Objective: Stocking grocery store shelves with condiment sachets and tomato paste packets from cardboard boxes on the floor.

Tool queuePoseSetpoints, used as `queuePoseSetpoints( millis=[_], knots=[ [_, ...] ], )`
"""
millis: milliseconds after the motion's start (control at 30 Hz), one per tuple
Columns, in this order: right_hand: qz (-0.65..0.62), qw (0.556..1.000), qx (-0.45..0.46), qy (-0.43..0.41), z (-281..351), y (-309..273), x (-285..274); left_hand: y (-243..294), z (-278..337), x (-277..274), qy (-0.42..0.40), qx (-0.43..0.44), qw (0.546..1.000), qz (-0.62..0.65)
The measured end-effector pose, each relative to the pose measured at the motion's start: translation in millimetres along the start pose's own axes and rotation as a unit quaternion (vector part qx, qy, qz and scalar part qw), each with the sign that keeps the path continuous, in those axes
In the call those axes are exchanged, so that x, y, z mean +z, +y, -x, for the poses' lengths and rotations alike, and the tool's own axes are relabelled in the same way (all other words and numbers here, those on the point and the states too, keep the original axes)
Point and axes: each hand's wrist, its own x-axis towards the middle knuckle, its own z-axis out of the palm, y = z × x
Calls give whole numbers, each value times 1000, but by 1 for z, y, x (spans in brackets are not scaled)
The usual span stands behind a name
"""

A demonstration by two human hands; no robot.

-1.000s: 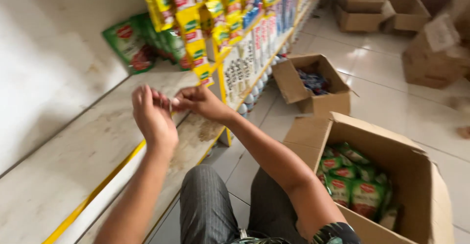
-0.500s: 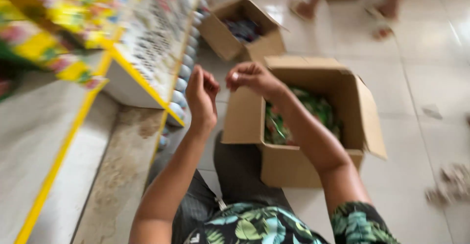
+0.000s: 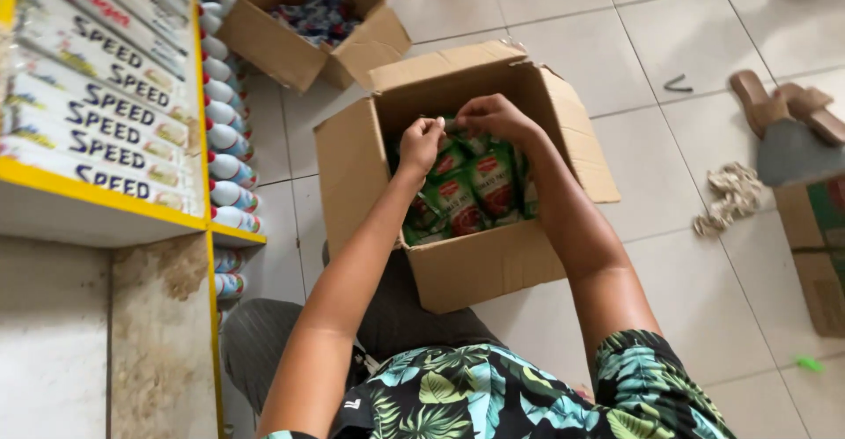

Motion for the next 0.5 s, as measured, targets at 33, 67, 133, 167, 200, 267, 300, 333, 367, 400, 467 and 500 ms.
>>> queuePoseSetpoints(
  millis=[33, 67, 133, 167, 200, 267, 300, 333, 367, 400, 467, 500],
  knots=[
    [-3, 1000, 4, 5, -6, 29, -8, -18, -7, 6, -6, -3, 1000, -2],
    [101, 995, 23, -15, -12, 58, -15, -36, -15, 13, -33, -37, 999, -18],
    [200, 978, 44, -31, -22, 101, -24, -55, -21, 20, -65, -71, 995, -37],
    [270, 959, 53, -68, -27, 115, -27, -56, -20, 23, -59, -18, 988, -142],
    [337, 934, 61, -105, -32, 129, -30, -57, -19, 25, -53, 36, 967, -245],
    [365, 917, 79, -137, -33, 133, -22, -32, 9, 19, -87, 65, 932, -345],
    [397, 897, 91, -169, -37, 133, -19, -17, 20, 15, -114, 97, 886, -439],
    [396, 898, 92, -168, -17, 119, -21, -21, 22, 14, -116, 97, 885, -440],
    [367, 911, 87, -166, -10, 98, -16, -24, 23, 13, -144, 83, 872, -461],
    [339, 923, 82, -164, -8, 70, -6, -27, 24, 12, -171, 69, 857, -481],
    [281, 944, 70, -159, 6, 43, -10, -30, 23, 10, -189, 78, 851, -483],
    [251, 954, 64, -153, 12, 28, -12, -30, 22, 10, -208, 87, 846, -484]
  ],
)
